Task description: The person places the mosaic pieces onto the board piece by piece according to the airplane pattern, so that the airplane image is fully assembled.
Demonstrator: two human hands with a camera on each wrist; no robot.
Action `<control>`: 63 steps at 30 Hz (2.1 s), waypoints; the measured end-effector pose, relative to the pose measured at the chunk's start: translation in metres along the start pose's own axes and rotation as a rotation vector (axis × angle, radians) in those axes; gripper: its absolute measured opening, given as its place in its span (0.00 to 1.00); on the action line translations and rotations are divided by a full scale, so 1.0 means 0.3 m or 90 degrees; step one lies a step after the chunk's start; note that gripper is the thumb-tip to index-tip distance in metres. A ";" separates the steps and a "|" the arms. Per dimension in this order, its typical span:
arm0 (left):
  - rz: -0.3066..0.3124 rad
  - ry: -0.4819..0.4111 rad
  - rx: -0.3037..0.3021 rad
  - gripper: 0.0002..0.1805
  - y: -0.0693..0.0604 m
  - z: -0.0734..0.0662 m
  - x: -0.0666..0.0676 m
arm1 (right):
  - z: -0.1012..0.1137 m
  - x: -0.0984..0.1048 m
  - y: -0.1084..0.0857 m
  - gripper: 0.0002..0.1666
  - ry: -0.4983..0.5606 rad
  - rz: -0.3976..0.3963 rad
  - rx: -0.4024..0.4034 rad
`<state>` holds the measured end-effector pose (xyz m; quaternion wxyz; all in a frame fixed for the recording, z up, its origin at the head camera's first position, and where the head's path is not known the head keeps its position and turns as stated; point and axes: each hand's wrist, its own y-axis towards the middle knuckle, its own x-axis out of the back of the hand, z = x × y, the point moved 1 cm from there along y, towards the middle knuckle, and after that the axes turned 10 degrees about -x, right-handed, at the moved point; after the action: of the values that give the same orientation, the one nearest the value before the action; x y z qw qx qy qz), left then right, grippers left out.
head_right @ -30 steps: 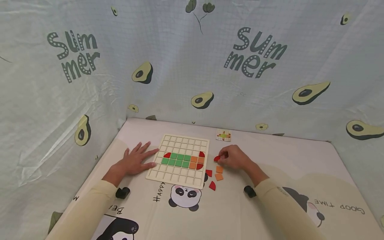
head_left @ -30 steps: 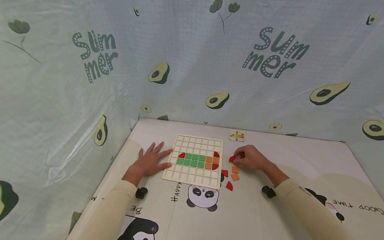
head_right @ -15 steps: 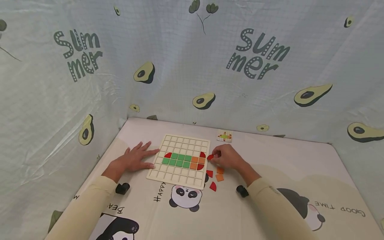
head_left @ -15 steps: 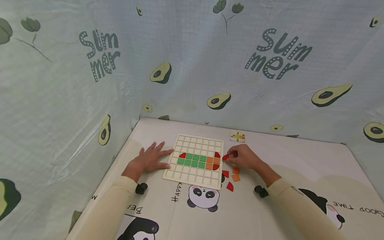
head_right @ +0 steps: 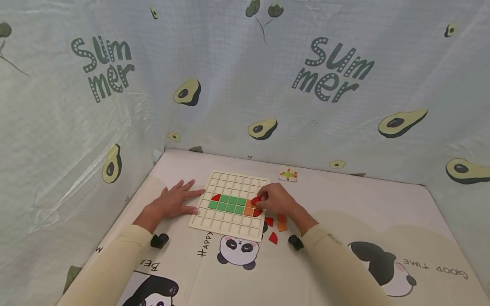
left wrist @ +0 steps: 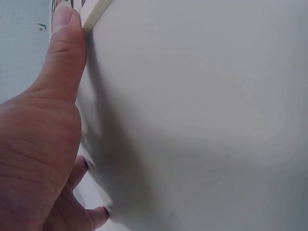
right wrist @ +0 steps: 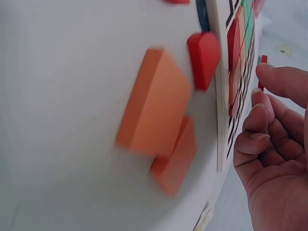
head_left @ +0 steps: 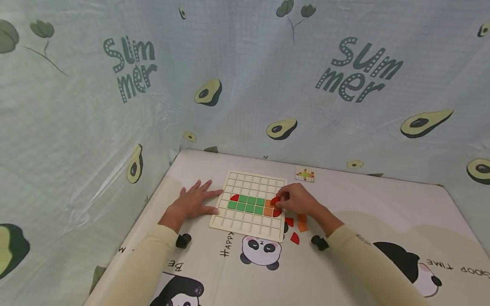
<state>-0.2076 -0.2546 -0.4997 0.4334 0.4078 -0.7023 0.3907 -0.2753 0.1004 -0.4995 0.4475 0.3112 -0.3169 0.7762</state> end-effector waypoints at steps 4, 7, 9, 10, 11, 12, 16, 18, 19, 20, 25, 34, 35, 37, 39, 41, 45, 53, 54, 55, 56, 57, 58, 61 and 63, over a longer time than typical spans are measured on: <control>-0.006 -0.002 0.001 0.42 0.001 0.000 0.000 | 0.025 -0.017 0.013 0.08 0.009 0.004 0.008; -0.010 -0.004 0.000 0.42 0.001 -0.001 0.002 | 0.042 -0.032 0.022 0.07 0.010 0.003 0.016; -0.012 -0.003 0.000 0.42 0.001 -0.002 0.003 | 0.053 -0.040 0.027 0.06 0.014 0.004 0.019; -0.014 -0.002 0.000 0.42 0.000 -0.003 0.003 | 0.059 -0.044 0.029 0.06 0.016 0.004 0.021; -0.015 -0.002 -0.001 0.41 0.000 -0.004 0.004 | 0.064 -0.048 0.032 0.06 0.017 0.004 0.021; -0.015 -0.002 -0.001 0.41 0.000 -0.005 0.005 | 0.070 -0.052 0.033 0.07 0.018 0.005 0.022; -0.015 -0.003 0.000 0.41 -0.003 -0.007 0.008 | 0.091 -0.065 0.038 0.07 0.020 0.006 0.030; -0.015 -0.004 -0.001 0.41 -0.005 -0.007 0.009 | 0.100 -0.071 0.043 0.07 0.022 0.005 0.040; -0.016 -0.004 -0.001 0.41 -0.005 -0.007 0.009 | 0.105 -0.074 0.045 0.07 0.023 0.005 0.043; -0.017 -0.005 -0.001 0.41 -0.006 -0.007 0.010 | 0.110 -0.078 0.048 0.07 0.022 0.004 0.047; -0.018 -0.006 0.001 0.42 -0.006 -0.003 0.006 | 0.137 -0.104 0.062 0.07 0.018 0.003 0.063; -0.021 -0.004 -0.001 0.41 -0.006 0.003 -0.002 | 0.192 -0.142 0.069 0.09 -0.002 -0.006 0.088; -0.021 -0.002 -0.002 0.41 -0.006 0.003 -0.003 | 0.197 -0.145 0.069 0.09 -0.004 -0.006 0.093; -0.020 0.000 -0.002 0.41 -0.006 0.003 -0.004 | 0.205 -0.152 0.069 0.09 -0.008 -0.007 0.103; -0.019 0.003 -0.002 0.41 -0.006 0.003 -0.006 | 0.213 -0.158 0.070 0.09 -0.009 -0.007 0.112; -0.017 0.004 -0.001 0.41 -0.005 0.002 -0.007 | 0.223 -0.164 0.070 0.09 -0.007 -0.004 0.116; -0.012 0.000 0.002 0.42 -0.003 0.003 -0.008 | 0.240 -0.177 0.074 0.10 -0.004 0.002 0.111; -0.014 0.005 0.004 0.42 -0.004 0.006 -0.008 | 0.276 -0.203 0.086 0.09 0.005 -0.006 0.110; -0.014 0.006 0.003 0.42 -0.003 0.006 -0.009 | 0.281 -0.206 0.087 0.09 0.000 -0.009 0.109; -0.014 0.005 0.004 0.42 -0.001 0.008 -0.011 | 0.286 -0.209 0.087 0.08 -0.003 -0.011 0.108; -0.014 0.004 0.004 0.42 0.000 0.009 -0.013 | 0.291 -0.211 0.088 0.08 -0.007 -0.013 0.108; -0.015 0.006 0.004 0.42 0.001 0.010 -0.014 | 0.295 -0.213 0.089 0.08 -0.012 -0.015 0.109; -0.016 0.007 0.003 0.42 0.001 0.011 -0.016 | 0.299 -0.216 0.089 0.08 -0.016 -0.018 0.110; -0.017 0.004 0.005 0.42 0.000 0.014 -0.018 | 0.312 -0.224 0.091 0.08 -0.013 -0.018 0.115; -0.017 0.005 0.005 0.41 -0.001 0.014 -0.017 | 0.318 -0.230 0.094 0.08 -0.012 -0.017 0.114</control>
<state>-0.2071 -0.2572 -0.5056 0.4396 0.4170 -0.6937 0.3894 -0.2535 -0.0186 -0.5007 0.4250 0.3612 -0.2460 0.7927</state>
